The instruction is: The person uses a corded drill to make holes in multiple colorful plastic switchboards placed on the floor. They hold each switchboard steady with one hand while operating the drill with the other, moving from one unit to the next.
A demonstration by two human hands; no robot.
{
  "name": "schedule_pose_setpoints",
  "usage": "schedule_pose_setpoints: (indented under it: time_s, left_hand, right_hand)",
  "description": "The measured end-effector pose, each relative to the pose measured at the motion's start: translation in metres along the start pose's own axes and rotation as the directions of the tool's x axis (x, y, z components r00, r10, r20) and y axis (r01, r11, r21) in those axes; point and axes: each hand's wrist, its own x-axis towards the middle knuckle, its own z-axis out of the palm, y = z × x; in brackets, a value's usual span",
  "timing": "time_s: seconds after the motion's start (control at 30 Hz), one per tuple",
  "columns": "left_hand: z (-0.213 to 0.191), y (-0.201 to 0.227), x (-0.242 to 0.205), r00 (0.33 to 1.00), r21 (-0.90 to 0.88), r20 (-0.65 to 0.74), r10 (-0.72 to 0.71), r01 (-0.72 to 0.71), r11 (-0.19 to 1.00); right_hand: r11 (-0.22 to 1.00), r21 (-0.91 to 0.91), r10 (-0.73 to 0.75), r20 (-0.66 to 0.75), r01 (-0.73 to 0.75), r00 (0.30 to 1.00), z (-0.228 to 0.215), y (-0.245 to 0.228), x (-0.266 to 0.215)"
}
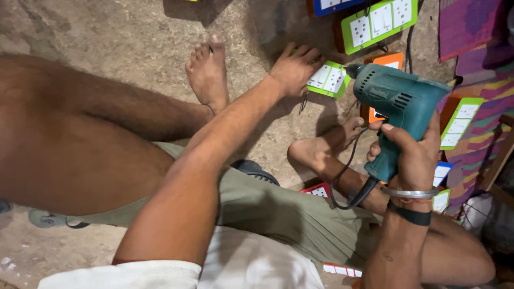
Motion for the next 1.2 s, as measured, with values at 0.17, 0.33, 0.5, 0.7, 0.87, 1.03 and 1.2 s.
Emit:
schedule_pose_setpoints:
  time_s: [0.17, 0.33, 0.5, 0.7, 0.87, 1.03, 1.2]
  left_hand:
    - [-0.006, 0.001, 0.001, 0.989, 0.029, 0.133, -0.062, 0.059, 0.998]
    - [-0.006, 0.003, 0.004, 0.982, 0.05, 0.174, -0.073, 0.065, 0.997]
    - [-0.011, 0.006, 0.001, 0.989, 0.038, 0.135, -0.063, 0.058, 0.998]
    - [-0.003, 0.002, -0.01, 0.999, 0.004, 0.052, 0.003, -0.003, 1.0]
    - [0.001, -0.012, 0.014, 0.999, 0.078, -0.028, 0.032, -0.03, 0.997]
    - [0.029, -0.005, 0.006, 0.989, 0.098, -0.147, -0.029, 0.044, 0.994]
    - [0.02, -0.007, 0.005, 0.988, 0.005, -0.076, -0.132, 0.133, 0.991]
  right_hand:
    - [1.0, 0.005, 0.015, 0.0, -0.015, 1.0, 0.0, 0.003, 0.004]
    - [1.0, 0.001, 0.007, 0.027, -0.007, 1.0, -0.003, 0.003, 0.008]
    - [0.998, -0.055, 0.042, 0.02, -0.041, 0.999, -0.002, -0.002, 0.01]
    - [0.972, -0.211, 0.106, 0.006, -0.102, 0.994, -0.001, -0.001, 0.024]
    - [0.969, -0.243, 0.032, -0.017, -0.036, 0.999, 0.0, -0.001, 0.039]
    - [0.992, -0.048, 0.114, -0.03, -0.116, 0.993, -0.007, -0.001, 0.025]
    - [0.997, -0.018, 0.069, -0.044, -0.07, 0.997, -0.006, -0.001, 0.006]
